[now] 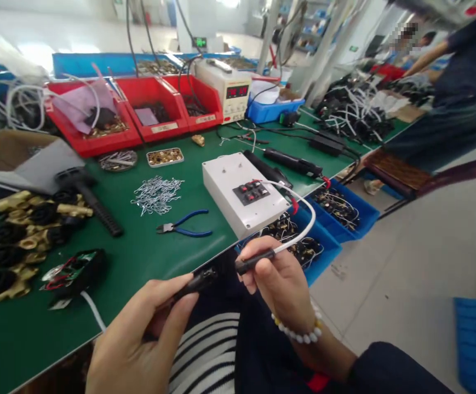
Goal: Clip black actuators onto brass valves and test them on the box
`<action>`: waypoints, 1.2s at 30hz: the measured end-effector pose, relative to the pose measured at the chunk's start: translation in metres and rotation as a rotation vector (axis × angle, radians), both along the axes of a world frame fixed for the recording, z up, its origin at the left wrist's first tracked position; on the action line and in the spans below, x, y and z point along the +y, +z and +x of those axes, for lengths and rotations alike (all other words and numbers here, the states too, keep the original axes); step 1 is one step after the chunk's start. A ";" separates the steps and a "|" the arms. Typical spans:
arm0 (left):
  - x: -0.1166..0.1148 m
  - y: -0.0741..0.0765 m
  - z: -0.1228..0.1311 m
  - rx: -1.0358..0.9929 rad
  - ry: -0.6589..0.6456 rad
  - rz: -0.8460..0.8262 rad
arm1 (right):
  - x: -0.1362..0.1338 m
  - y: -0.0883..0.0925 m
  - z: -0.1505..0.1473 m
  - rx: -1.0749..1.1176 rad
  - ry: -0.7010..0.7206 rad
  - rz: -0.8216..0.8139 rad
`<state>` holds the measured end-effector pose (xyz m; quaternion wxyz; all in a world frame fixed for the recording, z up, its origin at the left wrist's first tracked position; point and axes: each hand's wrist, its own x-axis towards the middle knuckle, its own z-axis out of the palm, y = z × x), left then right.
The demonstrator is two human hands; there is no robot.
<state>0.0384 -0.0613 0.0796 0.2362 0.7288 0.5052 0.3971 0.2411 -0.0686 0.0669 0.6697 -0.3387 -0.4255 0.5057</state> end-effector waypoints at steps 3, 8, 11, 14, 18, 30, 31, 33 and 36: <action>0.006 0.005 0.005 -0.028 -0.017 0.015 | 0.000 0.002 -0.009 -0.005 0.034 -0.021; 0.007 0.009 0.006 -0.058 -0.090 0.053 | 0.001 0.006 -0.016 -0.021 0.052 -0.019; 0.004 0.009 0.007 -0.107 -0.041 0.075 | 0.003 0.007 -0.016 -0.067 0.047 -0.003; 0.004 0.011 0.006 -0.109 -0.058 0.070 | 0.004 0.007 -0.016 -0.092 0.031 0.002; 0.009 0.012 -0.002 -0.013 -0.193 0.058 | 0.004 0.009 -0.018 -0.106 0.045 0.000; 0.012 0.008 -0.003 0.101 -0.143 0.213 | 0.007 0.016 -0.016 -0.191 0.061 -0.034; 0.012 0.008 -0.002 0.116 -0.138 0.233 | 0.008 0.017 -0.017 -0.191 0.068 -0.045; 0.013 0.008 -0.002 0.139 -0.130 0.279 | 0.008 0.017 -0.019 -0.196 0.070 -0.060; 0.013 0.008 0.001 0.163 -0.104 0.325 | 0.008 0.015 -0.021 -0.191 0.050 -0.075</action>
